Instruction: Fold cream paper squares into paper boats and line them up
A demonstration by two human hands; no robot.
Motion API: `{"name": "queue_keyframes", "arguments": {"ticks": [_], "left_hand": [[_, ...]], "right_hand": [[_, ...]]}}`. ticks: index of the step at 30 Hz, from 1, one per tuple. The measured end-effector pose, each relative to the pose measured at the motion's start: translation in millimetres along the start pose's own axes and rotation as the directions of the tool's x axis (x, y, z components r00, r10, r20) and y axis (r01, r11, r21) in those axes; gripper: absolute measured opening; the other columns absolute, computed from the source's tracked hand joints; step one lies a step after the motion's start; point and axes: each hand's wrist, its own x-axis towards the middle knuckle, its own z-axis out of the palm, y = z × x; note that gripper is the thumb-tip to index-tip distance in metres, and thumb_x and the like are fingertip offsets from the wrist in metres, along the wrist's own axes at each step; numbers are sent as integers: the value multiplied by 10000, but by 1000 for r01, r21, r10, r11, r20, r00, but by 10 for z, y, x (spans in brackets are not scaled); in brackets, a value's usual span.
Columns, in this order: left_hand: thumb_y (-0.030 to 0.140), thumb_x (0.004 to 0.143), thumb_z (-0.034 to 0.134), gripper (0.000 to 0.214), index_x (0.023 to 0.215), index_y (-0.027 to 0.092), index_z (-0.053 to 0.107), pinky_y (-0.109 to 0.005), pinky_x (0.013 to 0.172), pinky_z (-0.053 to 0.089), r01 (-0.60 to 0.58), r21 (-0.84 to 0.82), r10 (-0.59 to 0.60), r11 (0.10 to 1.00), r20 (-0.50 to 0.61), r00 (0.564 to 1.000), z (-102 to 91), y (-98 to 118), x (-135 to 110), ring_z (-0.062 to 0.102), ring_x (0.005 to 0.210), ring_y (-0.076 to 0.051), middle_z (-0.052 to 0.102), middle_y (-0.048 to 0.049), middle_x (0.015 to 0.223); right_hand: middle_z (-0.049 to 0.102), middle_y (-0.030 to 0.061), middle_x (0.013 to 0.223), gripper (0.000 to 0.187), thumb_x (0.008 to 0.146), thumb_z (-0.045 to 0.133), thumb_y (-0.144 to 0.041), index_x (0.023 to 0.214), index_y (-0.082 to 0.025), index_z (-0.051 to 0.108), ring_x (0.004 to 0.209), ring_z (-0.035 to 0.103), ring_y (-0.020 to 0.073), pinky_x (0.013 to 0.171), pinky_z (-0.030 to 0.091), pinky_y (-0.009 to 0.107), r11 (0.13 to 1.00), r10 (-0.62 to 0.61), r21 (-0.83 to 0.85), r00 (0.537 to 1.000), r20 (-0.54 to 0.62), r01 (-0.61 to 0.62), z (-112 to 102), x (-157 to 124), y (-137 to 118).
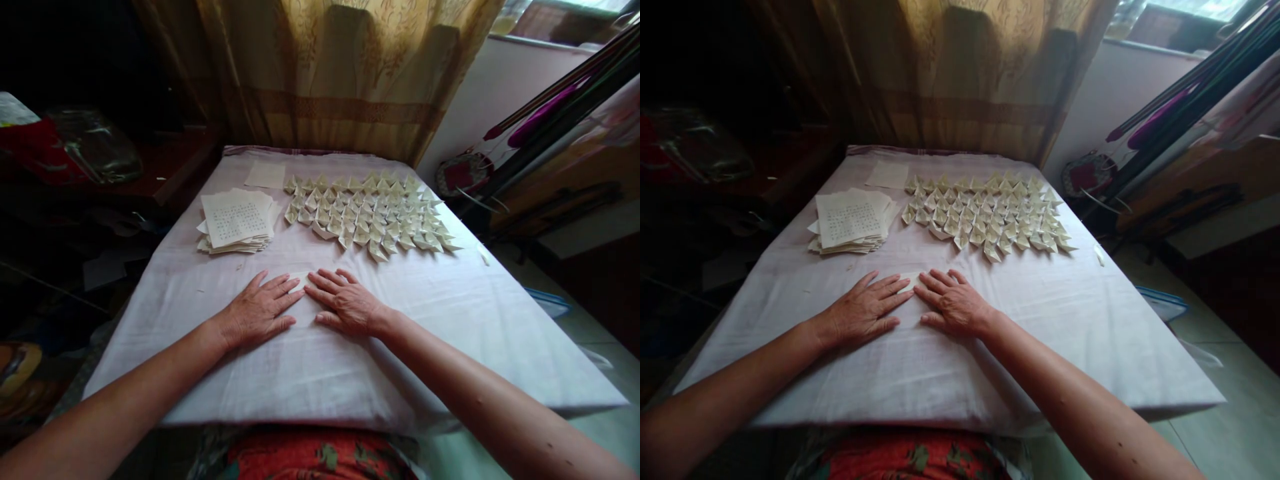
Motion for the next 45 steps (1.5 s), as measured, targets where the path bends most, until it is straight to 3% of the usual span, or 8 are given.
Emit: {"name": "queue_keyframes", "arguments": {"ticks": [11, 24, 29, 31, 34, 37, 45], "left_hand": [[382, 1011, 420, 419, 1405, 289, 527, -526, 1170, 215, 18, -57, -22, 998, -65, 998, 37, -92, -107, 401, 1411, -265, 503, -54, 1498], [280, 1030, 386, 357, 1255, 317, 661, -546, 1138, 324, 65, -322, -128, 945, -179, 976, 84, -183, -98, 504, 1344, -226, 638, -41, 1357], [287, 1030, 387, 355, 1240, 313, 672, -559, 1131, 332, 81, -311, -150, 947, -206, 967, 111, -165, -75, 533, 1312, -230, 668, -41, 1316], [287, 1031, 383, 358, 1249, 318, 666, -571, 1125, 340, 84, -294, -148, 952, -203, 968, 100, -157, -70, 537, 1307, -235, 667, -36, 1318], [283, 1022, 403, 350, 1252, 327, 664, -571, 1115, 363, 75, -255, -129, 964, -206, 970, 73, -154, -74, 513, 1330, -246, 630, -34, 1367], [283, 1010, 438, 334, 1244, 328, 672, -545, 1116, 378, 58, -218, -109, 974, -229, 967, 70, -166, -85, 492, 1347, -247, 605, -35, 1398], [306, 1023, 413, 345, 1254, 370, 661, -524, 1124, 352, 66, -178, -103, 982, -207, 973, 127, -222, -108, 495, 1339, -250, 606, -3, 1399]], "right_hand": [[365, 95, 1568, 607, 977, 479, -541, 1502, -249, 398, 1466, 285, 304, 1161, 218, 558, 996, -79, 41, 996, -28, 80, 19, -14, 143], [482, 58, 1499, 531, 987, 474, -489, 1460, -247, 475, 1439, 342, 294, 1186, 200, 548, 991, -105, 80, 991, -82, 112, 7, -114, 261], [633, 92, 1347, 385, 987, 501, -355, 1321, -203, 619, 1287, 530, 281, 1152, 297, 527, 997, -73, 1, 974, -216, 75, 14, -51, 147], [598, 118, 1386, 406, 997, 488, -365, 1344, -185, 596, 1316, 508, 267, 1166, 284, 514, 998, -66, 3, 960, -271, 70, 42, 64, 30], [424, 128, 1532, 625, 979, 480, -518, 1494, -171, 412, 1422, 379, 275, 1199, 218, 525, 990, -95, 88, 976, -194, 113, 76, 234, -123], [342, 124, 1573, 712, 974, 430, -595, 1540, -180, 317, 1469, 289, 277, 1211, 163, 542, 979, -97, 172, 992, -83, 110, 71, 272, -146], [249, 134, 1596, 732, 978, 388, -609, 1540, -148, 311, 1493, 213, 307, 1205, 131, 574, 985, 10, 174, 998, 69, -22, -32, 28, 63]]}}
